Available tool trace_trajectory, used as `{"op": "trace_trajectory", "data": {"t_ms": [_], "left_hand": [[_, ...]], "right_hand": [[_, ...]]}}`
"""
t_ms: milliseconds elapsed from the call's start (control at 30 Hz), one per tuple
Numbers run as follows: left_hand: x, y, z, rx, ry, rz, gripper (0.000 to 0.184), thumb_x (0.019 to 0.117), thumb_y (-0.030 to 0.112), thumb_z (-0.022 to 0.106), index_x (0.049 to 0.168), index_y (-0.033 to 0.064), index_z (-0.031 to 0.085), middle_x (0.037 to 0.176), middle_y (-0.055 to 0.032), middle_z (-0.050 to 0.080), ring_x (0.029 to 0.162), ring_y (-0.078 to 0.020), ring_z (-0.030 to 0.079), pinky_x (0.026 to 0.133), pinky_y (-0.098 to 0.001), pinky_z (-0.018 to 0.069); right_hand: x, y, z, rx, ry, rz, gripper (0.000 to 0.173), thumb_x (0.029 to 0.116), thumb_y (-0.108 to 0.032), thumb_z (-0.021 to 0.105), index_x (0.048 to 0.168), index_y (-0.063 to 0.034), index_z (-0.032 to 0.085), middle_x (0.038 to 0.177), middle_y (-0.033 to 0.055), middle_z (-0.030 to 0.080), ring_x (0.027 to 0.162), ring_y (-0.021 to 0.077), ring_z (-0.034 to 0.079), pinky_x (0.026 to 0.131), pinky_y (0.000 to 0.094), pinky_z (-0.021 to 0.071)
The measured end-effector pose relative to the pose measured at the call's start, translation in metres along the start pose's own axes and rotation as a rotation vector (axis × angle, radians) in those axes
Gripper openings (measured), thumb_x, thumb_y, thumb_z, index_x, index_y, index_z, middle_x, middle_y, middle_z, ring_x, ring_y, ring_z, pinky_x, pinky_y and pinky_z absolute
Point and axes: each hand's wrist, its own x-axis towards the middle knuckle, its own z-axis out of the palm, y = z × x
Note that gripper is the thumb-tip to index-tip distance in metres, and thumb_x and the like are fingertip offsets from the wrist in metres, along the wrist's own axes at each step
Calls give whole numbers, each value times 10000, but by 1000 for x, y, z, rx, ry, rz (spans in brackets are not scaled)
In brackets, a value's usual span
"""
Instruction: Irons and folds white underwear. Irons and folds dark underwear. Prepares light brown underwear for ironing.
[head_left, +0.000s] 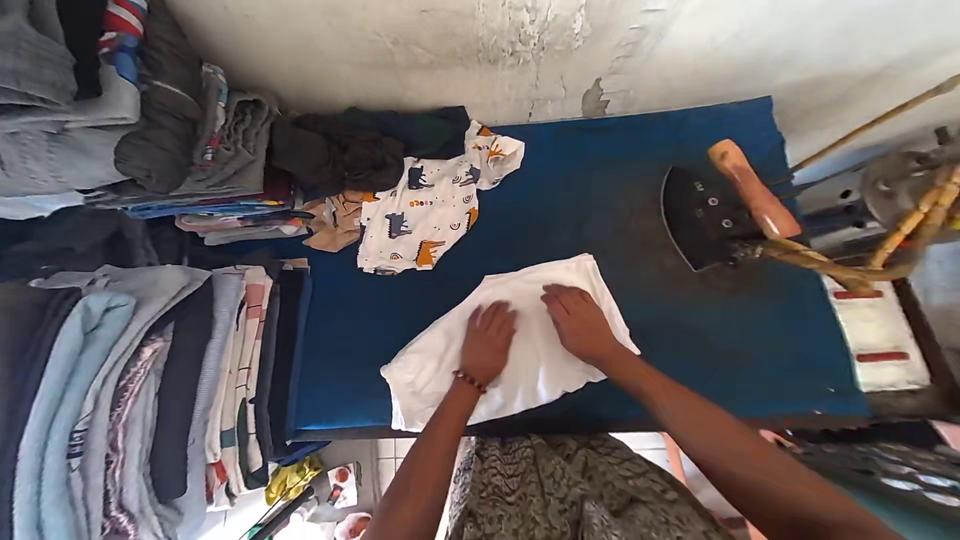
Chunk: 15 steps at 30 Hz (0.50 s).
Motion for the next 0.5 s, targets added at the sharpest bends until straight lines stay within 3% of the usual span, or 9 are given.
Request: {"op": "trace_trajectory", "data": {"t_ms": [67,133,167,233,300,367,433,500], "left_hand": [[-19,-27,-2,67,-15,-101,471,1071,243,422,1499,78,529,1567,-112,491,1469,-359,427,1206,-632,247],[-23,-36,-10,105,3,-139,466,1073,216,432,1507,68,515,1575,-112,481,1473,-390,410,1190,-676,217],[-27,-32,-13,113,-1,-148,459,1071,205,445,1498,55,523,1571,-125,482,1473,-391,412,1189,-684,210],[-35,-11,-14,44,14,-98,453,1042,206,518,1448,9,565,1531,-182,515,1446,-408,447,1183,-686,232],[-50,11,-3,-60,-12,104,542,978,307,630,1416,-9,590,1494,-206,547,1407,-409,496,1167,-679,283],[-63,26,14,-106,-76,308,699,910,466,694,1421,1,587,1492,-190,555,1393,-388,519,1152,-668,322],[-70,32,30,-107,-99,373,766,873,471,738,1444,-7,559,1515,-185,532,1396,-387,515,1146,-670,323],[-73,32,37,-77,-69,367,651,923,358,701,1444,-7,560,1515,-175,535,1388,-380,526,1139,-665,334]], "right_hand": [[-32,28,9,-26,-123,83,521,1077,-343,445,1526,-84,498,1605,155,439,1515,352,366,1214,641,249],[-44,45,-9,-33,-127,212,601,1054,-347,532,1562,-45,427,1627,197,386,1533,395,313,1198,693,208],[-52,44,-22,-9,-112,289,609,1031,-295,601,1535,6,440,1599,247,401,1493,444,363,1168,697,267],[-75,37,-46,81,-67,476,540,1008,-255,642,1417,75,519,1410,314,547,1293,505,542,1034,680,427],[-102,23,-55,307,-92,800,549,1027,-315,619,1354,111,506,1204,295,641,1060,407,667,914,565,537],[-113,8,-55,559,-51,1101,580,1013,-296,667,1370,108,453,1093,254,641,835,292,697,747,440,593],[-104,-1,-60,715,36,1233,574,982,-190,713,1386,89,415,1030,205,632,722,213,689,655,360,601],[-88,-14,-74,771,91,1221,551,963,-109,720,1378,84,413,998,174,613,694,178,680,633,324,602]]}}
